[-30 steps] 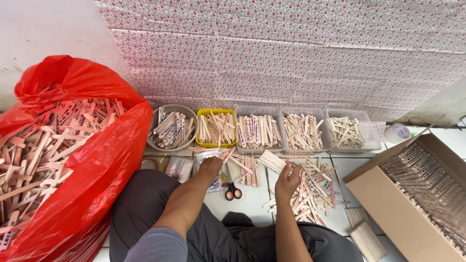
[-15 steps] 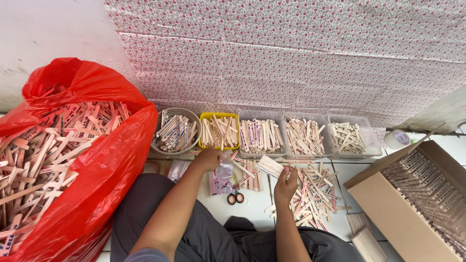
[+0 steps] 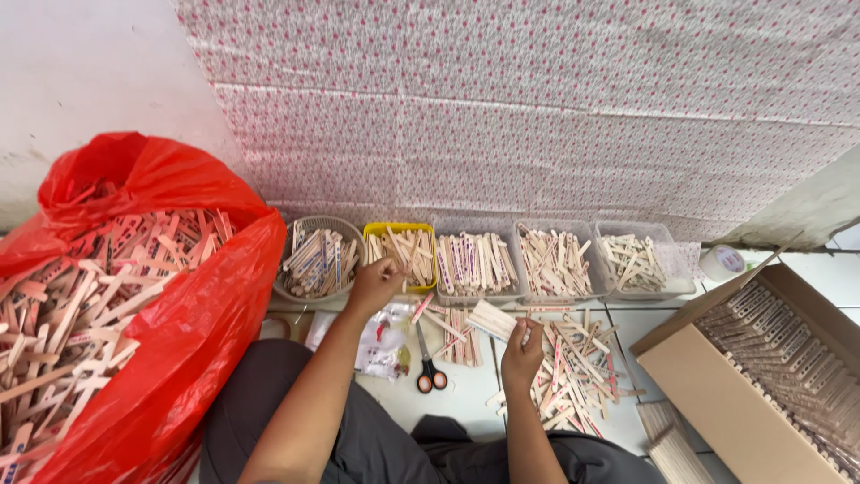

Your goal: The person picks up wooden sticks from the floor and a large red bag, sorts them by type, and bundles small stacks together using adhesive tape and scissors.

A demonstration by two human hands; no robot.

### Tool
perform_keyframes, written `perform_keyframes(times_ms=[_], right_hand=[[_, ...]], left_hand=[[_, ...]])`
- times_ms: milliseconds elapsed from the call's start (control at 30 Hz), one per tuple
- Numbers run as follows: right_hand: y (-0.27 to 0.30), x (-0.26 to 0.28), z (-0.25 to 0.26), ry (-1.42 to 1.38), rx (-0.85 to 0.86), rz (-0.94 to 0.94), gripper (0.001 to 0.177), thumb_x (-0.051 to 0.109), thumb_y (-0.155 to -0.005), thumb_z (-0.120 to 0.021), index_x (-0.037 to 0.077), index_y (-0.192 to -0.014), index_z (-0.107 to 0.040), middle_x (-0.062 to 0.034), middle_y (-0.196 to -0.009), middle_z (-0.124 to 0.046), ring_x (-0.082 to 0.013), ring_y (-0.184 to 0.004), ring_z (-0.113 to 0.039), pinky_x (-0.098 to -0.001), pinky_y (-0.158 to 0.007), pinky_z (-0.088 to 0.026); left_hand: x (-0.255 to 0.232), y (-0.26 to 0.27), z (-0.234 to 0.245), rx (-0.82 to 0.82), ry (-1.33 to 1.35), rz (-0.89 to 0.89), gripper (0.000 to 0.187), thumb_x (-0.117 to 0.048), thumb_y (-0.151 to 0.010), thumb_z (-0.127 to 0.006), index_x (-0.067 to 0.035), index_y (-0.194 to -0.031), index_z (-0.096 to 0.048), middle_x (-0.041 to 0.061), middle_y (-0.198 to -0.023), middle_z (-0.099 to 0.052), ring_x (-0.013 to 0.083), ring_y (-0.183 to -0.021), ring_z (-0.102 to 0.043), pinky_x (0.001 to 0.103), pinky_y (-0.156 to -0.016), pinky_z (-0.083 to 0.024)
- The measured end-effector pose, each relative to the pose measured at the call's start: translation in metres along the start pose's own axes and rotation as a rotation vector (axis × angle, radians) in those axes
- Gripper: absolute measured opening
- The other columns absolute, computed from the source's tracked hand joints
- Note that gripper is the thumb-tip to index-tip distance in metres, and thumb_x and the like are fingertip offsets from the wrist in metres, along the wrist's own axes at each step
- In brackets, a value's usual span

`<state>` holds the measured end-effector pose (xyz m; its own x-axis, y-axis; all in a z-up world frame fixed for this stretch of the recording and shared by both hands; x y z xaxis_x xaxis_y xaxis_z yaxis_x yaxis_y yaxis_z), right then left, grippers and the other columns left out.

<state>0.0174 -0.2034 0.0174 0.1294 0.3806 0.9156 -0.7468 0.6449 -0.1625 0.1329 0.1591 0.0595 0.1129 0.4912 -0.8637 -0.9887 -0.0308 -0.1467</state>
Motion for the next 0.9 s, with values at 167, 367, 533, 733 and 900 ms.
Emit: perform_keyframes(times_ms=[167,367,533,733,900], right_hand=[[0.011,0.009,-0.005,-0.351,0.071,-0.224,0.019,0.034,-0.105,-0.053,0.02,-0.102,-0.066,-0.0002,-0.065,-0.052,-0.0098,-0.059,-0.051,-0.0233,-0.05,-0.041],[0.033,0.048,-0.018,-1.046,0.304,-0.593,0.015,0.025,-0.103,-0.054,0.02,-0.091,-0.061,0.0072,-0.053,-0.028,-0.0063,-0.04,-0.029,-0.0147,-0.044,-0.033],[0.05,0.097,-0.023,-0.88,0.45,-0.474,0.018,0.029,-0.103,-0.056,0.013,-0.103,-0.064,0.0037,-0.062,-0.049,-0.0029,-0.046,-0.047,-0.0238,-0.076,-0.061],[0.036,-0.008,-0.076,-0.685,0.523,-0.509,0.017,0.026,-0.106,-0.052,0.012,-0.106,-0.061,-0.01,-0.097,-0.062,-0.0174,-0.076,-0.066,-0.0309,-0.077,-0.062],[0.018,-0.037,-0.071,-0.647,0.423,-0.557,0.013,0.023,-0.104,-0.055,0.013,-0.101,-0.064,-0.0053,-0.085,-0.061,-0.0143,-0.061,-0.065,-0.0266,-0.064,-0.062]], left_hand=[[-0.013,0.015,-0.031,0.089,0.441,0.156,0.005,-0.013,-0.088,-0.065,-0.013,-0.083,-0.063,0.002,-0.072,-0.067,0.013,-0.073,-0.062,0.03,-0.068,-0.049],[-0.058,0.039,-0.043,0.244,0.489,0.107,0.004,-0.013,-0.096,-0.061,-0.012,-0.093,-0.063,0.002,-0.076,-0.064,0.0149,-0.074,-0.059,0.03,-0.071,-0.048],[-0.046,0.052,-0.094,0.394,0.229,-0.079,0.009,-0.018,-0.089,-0.068,-0.012,-0.095,-0.065,0.008,-0.081,-0.07,0.023,-0.078,-0.066,0.037,-0.071,-0.051],[-0.069,0.069,-0.11,0.582,0.129,-0.053,0.037,-0.028,-0.077,-0.079,-0.002,-0.102,-0.073,0.026,-0.098,-0.074,0.0455,-0.097,-0.071,0.052,-0.082,-0.054],[-0.037,0.062,-0.106,0.702,0.156,0.149,0.054,-0.042,-0.069,-0.094,-0.007,-0.104,-0.073,0.011,-0.085,-0.071,0.0211,-0.08,-0.068,0.032,-0.069,-0.056]])
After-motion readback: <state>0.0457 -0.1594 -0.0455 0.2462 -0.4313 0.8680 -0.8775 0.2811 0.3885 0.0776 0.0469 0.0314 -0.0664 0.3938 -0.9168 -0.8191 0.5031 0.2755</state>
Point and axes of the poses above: each hand's wrist, its own y-axis away from the middle knuckle, its own z-axis out of the back of the hand, x = y × z, the point moved 9 cm from there along -y, towards the middle knuckle
